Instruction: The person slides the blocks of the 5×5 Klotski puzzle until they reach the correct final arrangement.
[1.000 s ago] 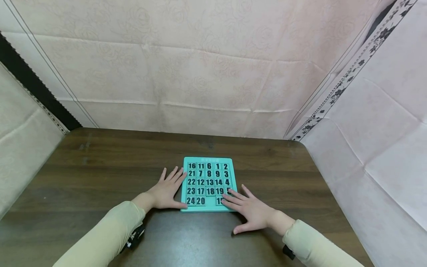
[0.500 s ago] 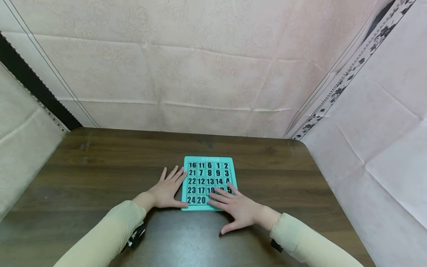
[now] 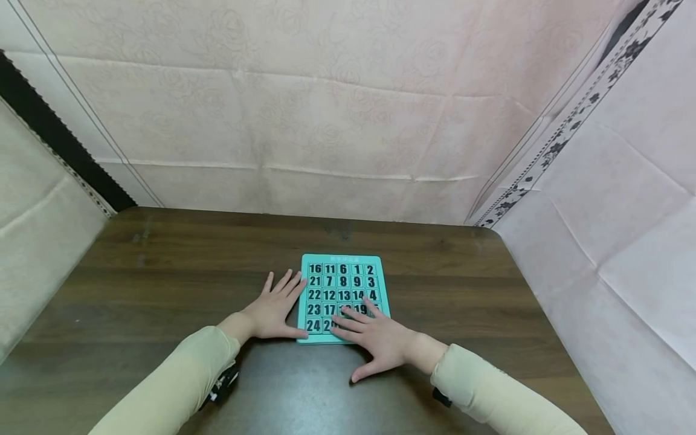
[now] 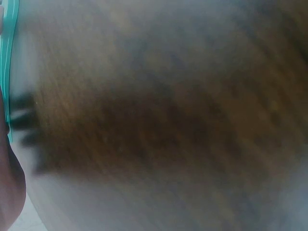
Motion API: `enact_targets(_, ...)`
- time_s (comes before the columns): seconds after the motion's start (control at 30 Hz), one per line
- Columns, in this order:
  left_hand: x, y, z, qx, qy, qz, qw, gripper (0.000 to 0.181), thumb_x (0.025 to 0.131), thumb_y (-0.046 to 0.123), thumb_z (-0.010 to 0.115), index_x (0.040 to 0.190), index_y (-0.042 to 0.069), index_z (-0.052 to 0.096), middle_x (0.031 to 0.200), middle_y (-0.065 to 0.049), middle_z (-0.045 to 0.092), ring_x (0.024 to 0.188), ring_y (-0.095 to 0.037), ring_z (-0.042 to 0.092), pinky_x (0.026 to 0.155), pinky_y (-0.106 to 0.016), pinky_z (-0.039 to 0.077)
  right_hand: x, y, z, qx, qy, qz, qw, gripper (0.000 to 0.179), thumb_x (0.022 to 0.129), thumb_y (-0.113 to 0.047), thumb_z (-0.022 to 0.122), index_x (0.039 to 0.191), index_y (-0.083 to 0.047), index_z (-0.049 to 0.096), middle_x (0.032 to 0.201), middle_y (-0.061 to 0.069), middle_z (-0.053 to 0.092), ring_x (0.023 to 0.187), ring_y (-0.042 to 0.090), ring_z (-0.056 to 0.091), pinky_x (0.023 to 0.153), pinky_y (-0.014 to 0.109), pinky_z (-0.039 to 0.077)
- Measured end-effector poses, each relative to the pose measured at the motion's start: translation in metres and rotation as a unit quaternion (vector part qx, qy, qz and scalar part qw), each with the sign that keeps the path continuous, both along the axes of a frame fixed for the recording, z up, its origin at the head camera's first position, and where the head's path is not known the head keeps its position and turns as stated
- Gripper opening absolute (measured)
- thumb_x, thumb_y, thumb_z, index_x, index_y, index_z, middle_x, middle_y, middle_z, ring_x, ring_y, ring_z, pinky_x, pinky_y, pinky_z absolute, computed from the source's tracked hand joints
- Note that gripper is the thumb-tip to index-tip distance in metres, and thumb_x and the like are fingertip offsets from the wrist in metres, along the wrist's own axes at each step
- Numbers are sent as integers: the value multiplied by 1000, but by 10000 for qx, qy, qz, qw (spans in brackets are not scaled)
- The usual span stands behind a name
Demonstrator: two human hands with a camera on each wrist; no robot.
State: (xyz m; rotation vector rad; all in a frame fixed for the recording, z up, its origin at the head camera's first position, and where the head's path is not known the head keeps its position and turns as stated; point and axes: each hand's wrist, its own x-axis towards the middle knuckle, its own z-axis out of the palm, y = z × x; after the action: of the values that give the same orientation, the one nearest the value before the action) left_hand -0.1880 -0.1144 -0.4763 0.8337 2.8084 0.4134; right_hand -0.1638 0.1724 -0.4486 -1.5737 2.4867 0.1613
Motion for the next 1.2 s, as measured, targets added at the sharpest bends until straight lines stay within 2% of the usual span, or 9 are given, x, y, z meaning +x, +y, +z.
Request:
enact_targets(0.37, 1, -1, 1, 50, 49, -26, 10000, 110, 73, 76, 53, 151, 8, 16, 158, -13, 10, 146, -34, 3, 111, -62, -2, 1, 8, 3, -107, 24, -20, 9999, 86, 83, -72, 42, 151, -24, 19, 157, -4, 19, 146, 22, 13, 113, 58, 10)
enact_targets(0.7, 1, -1, 1, 64, 94, -32, 9999, 111, 72, 77, 52, 151, 7, 17, 158, -14, 11, 145, -35, 5, 110, -63, -1, 0, 21, 1, -265, -92, -91, 9996, 86, 83, -73, 40, 151, -24, 20, 157, -3, 20, 146, 24, 14, 111, 60, 10)
enact_targets(0.83, 1, -2, 1, 73, 67, -42, 9999, 111, 73, 77, 52, 151, 7, 16, 158, -14, 11, 145, -35, 4, 110, -63, -2, 2, 25, 3, -292, -162, -140, 9993, 85, 83, -70, 44, 150, -23, 22, 157, -2, 21, 145, 25, 16, 111, 61, 11)
enact_targets(1.2, 1, -2, 1, 107, 68, -70, 9999, 111, 73, 76, 53, 151, 7, 15, 158, -14, 10, 146, -35, 4, 110, -63, -2, 3, 29, 2, -314, -244, -227, 9990, 85, 83, -70, 46, 151, -25, 20, 157, -4, 18, 145, 24, 16, 111, 60, 10)
